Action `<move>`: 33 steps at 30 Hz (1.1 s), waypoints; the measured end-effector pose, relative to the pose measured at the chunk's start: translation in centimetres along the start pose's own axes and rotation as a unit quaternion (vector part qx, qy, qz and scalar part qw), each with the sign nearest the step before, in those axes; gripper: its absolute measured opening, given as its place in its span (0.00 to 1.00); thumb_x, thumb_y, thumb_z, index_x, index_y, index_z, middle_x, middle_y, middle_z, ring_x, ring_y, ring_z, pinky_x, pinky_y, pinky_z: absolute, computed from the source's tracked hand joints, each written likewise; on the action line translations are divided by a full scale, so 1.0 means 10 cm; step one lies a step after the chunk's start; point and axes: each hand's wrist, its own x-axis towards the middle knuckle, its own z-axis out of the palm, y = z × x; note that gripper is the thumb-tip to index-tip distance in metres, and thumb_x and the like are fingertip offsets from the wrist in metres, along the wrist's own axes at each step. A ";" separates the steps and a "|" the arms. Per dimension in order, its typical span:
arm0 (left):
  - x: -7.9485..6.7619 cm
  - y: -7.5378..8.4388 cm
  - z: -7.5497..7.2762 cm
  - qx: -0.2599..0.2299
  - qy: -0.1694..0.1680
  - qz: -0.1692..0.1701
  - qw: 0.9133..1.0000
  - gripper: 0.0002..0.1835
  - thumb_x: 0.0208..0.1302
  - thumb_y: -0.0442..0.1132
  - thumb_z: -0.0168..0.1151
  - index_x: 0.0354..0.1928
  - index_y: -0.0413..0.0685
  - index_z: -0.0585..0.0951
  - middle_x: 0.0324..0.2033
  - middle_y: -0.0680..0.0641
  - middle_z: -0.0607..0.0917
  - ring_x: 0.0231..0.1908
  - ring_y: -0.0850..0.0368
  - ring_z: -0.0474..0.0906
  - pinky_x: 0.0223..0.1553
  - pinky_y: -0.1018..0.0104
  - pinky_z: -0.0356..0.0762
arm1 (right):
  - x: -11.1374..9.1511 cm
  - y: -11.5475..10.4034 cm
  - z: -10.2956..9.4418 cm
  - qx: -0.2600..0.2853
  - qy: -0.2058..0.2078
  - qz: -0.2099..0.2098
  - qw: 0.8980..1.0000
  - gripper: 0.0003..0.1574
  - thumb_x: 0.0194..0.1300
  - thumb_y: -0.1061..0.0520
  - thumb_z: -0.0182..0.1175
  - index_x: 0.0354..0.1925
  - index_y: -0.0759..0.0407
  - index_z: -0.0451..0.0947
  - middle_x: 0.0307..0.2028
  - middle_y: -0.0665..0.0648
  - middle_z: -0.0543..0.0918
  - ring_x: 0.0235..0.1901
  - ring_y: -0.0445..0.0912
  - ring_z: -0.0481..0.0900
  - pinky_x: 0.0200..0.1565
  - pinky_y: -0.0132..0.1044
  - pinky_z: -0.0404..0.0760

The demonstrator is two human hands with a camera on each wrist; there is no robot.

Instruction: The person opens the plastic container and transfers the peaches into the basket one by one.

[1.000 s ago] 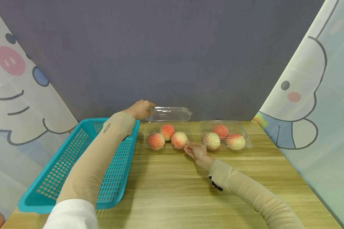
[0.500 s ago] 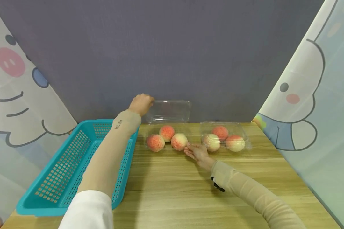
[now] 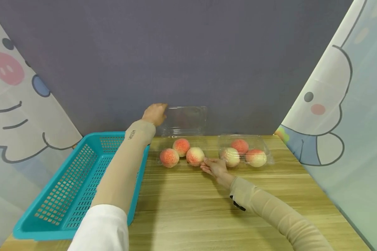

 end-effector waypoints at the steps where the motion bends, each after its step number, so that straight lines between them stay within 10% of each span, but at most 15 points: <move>1: 0.00 0.00 -0.01 0.005 -0.009 0.001 1.000 0.31 0.63 0.35 0.55 0.67 0.40 0.59 0.65 0.39 0.64 0.65 0.43 0.60 0.67 0.53 0.56 | 0.01 0.00 0.00 0.001 -0.001 -0.002 1.000 0.20 0.65 0.63 0.52 0.51 0.78 0.69 0.24 0.55 0.82 0.23 0.39 0.81 0.32 0.27 0.82; 19: -0.14 0.03 0.00 0.043 -0.049 0.069 0.996 0.38 0.63 0.43 0.56 0.69 0.37 0.51 0.70 0.38 0.47 0.70 0.44 0.40 0.71 0.53 0.39 | 0.04 -0.02 -0.02 -0.031 0.010 -0.017 0.999 0.20 0.65 0.62 0.53 0.50 0.77 0.69 0.23 0.55 0.81 0.22 0.39 0.81 0.31 0.28 0.82; 33: -0.52 0.10 0.02 0.019 0.009 0.129 0.991 0.27 0.63 0.38 0.57 0.64 0.41 0.66 0.64 0.42 0.64 0.65 0.44 0.58 0.59 0.50 0.68 | 0.05 -0.01 -0.03 -0.042 0.004 -0.017 0.999 0.19 0.65 0.61 0.53 0.49 0.76 0.69 0.24 0.55 0.81 0.22 0.39 0.82 0.31 0.28 0.82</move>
